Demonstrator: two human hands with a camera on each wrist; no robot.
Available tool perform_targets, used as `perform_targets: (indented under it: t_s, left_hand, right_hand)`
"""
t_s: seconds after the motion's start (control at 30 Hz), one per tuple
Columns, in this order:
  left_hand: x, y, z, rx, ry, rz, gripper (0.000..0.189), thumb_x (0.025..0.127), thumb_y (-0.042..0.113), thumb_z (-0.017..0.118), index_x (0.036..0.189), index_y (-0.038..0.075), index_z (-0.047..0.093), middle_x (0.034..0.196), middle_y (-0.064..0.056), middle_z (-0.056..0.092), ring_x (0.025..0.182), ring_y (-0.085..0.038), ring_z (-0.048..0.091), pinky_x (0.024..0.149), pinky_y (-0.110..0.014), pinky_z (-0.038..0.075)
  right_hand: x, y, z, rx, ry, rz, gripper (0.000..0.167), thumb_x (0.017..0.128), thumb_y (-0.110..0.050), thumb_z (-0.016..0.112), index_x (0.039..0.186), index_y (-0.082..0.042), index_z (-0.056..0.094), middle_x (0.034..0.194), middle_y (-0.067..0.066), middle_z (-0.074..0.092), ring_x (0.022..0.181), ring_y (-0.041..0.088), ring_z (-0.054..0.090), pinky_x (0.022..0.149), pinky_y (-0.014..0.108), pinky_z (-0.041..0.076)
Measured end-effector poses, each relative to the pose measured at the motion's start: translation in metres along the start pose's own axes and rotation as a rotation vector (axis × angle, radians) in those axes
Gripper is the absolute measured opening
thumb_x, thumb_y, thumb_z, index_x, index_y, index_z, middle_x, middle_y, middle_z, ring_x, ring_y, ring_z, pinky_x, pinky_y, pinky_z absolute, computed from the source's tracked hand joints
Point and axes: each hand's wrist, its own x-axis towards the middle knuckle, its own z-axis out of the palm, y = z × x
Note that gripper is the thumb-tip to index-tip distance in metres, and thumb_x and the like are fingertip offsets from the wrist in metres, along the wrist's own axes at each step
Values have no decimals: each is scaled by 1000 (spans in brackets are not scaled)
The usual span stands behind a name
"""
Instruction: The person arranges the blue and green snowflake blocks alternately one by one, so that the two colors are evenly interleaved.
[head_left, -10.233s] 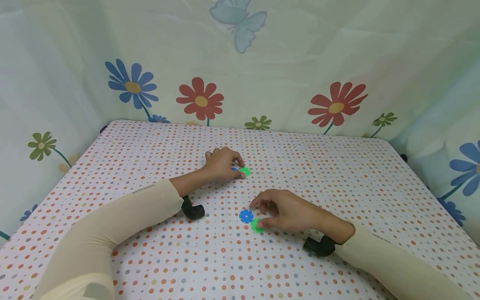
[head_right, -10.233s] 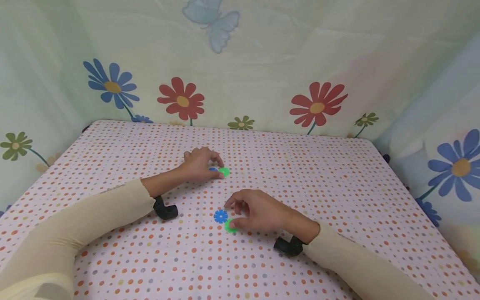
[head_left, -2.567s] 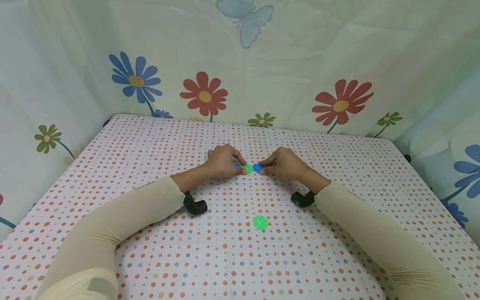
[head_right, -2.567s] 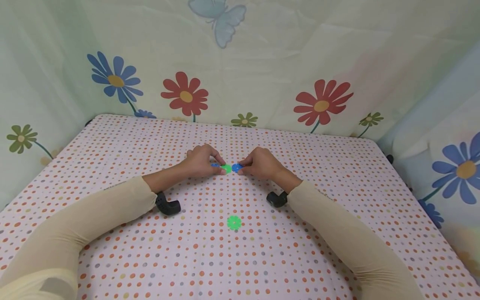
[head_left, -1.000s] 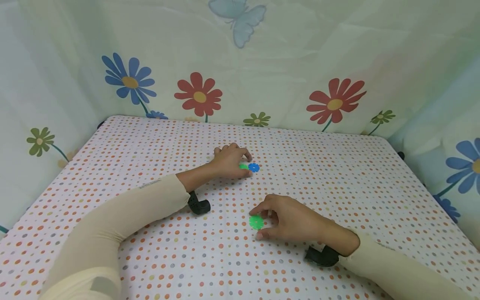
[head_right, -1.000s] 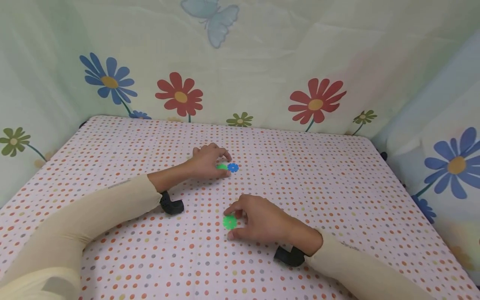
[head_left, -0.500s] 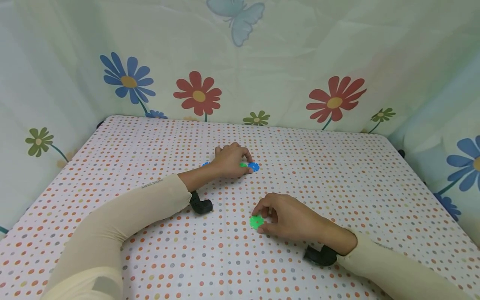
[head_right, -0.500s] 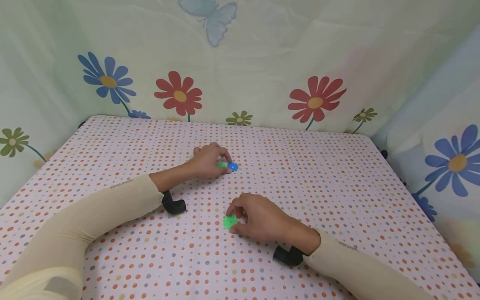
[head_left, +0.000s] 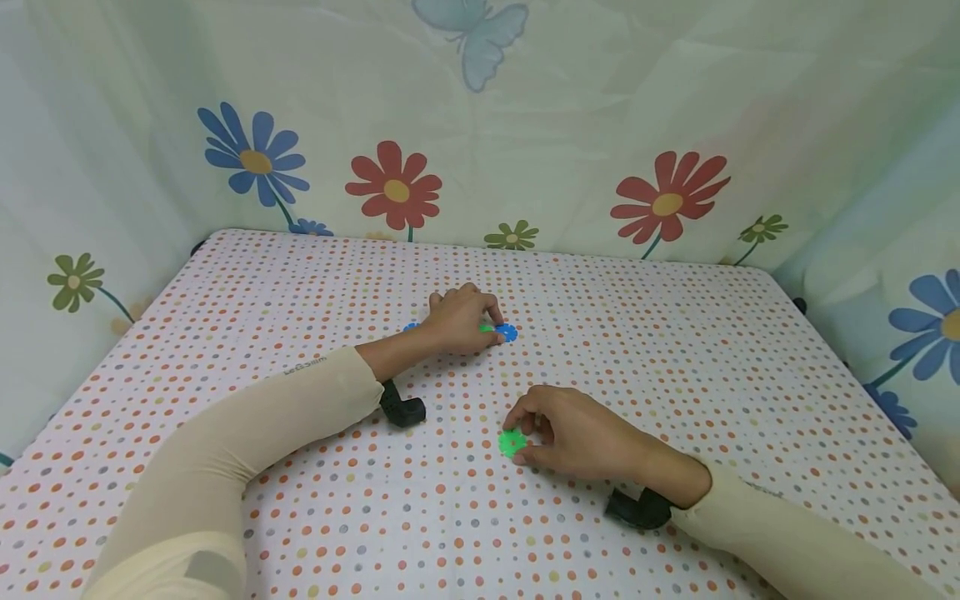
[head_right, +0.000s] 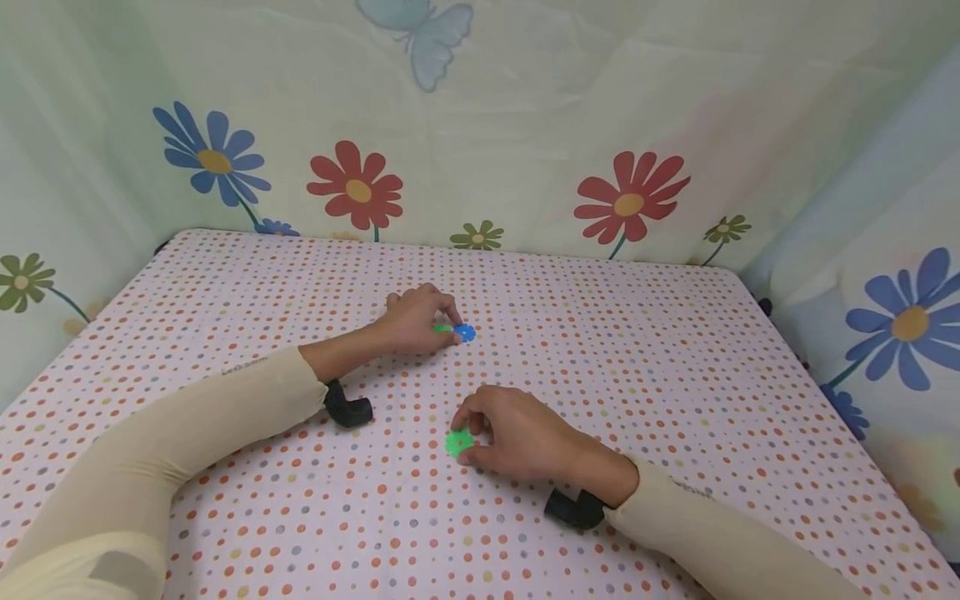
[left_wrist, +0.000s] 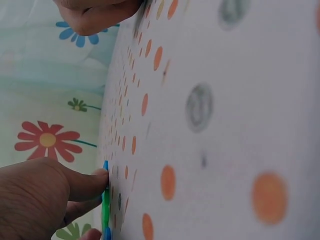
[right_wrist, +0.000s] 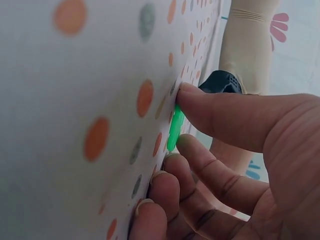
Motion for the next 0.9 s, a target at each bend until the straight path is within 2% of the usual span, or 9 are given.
perform_targets:
  t_s: [0.23,0.4,0.57,0.73,0.9]
  left_hand:
    - [2,-1,1,-41,9,2,20,88,41,73,101,26,70,119,-3,58,109,-25,53,95,-53,32]
    - [4,-3,2,-82,14,-23,19,86,40,75,99,26,72,122,-2,59,115,-26,54,96,-54,33]
    - [5,-5,3,-104,21,-29,18,86,40,75,98,27,73,125,-2,60,119,-26,54,98,-54,34]
    - [4,-5,4,-111,21,-31,19,87,39,74,100,26,73,124,-4,60,119,-26,54,99,-55,34]
    - [3,-4,4,-106,26,-29,19,87,39,74,100,26,74,124,-4,60,119,-26,54,99,-56,35]
  right_hand:
    - [0,2,-1,-15,-18,-9,24,84,-27,79,103,-22,65,91,-10,59,76,5,54,68,21,47]
    - [0,4,-1,-20,-35,-22,28,82,-35,80,101,-24,63,94,-13,60,81,3,54,72,22,47]
    - [0,4,-1,-4,-48,-29,29,82,-33,81,101,-24,61,92,-12,59,80,4,53,71,22,47]
    - [2,3,1,43,-104,-81,27,84,-25,80,102,-28,60,89,-11,58,76,6,52,68,22,47]
    - [2,2,0,74,-159,-149,25,86,-24,78,103,-30,60,84,-9,58,69,4,50,63,20,46]
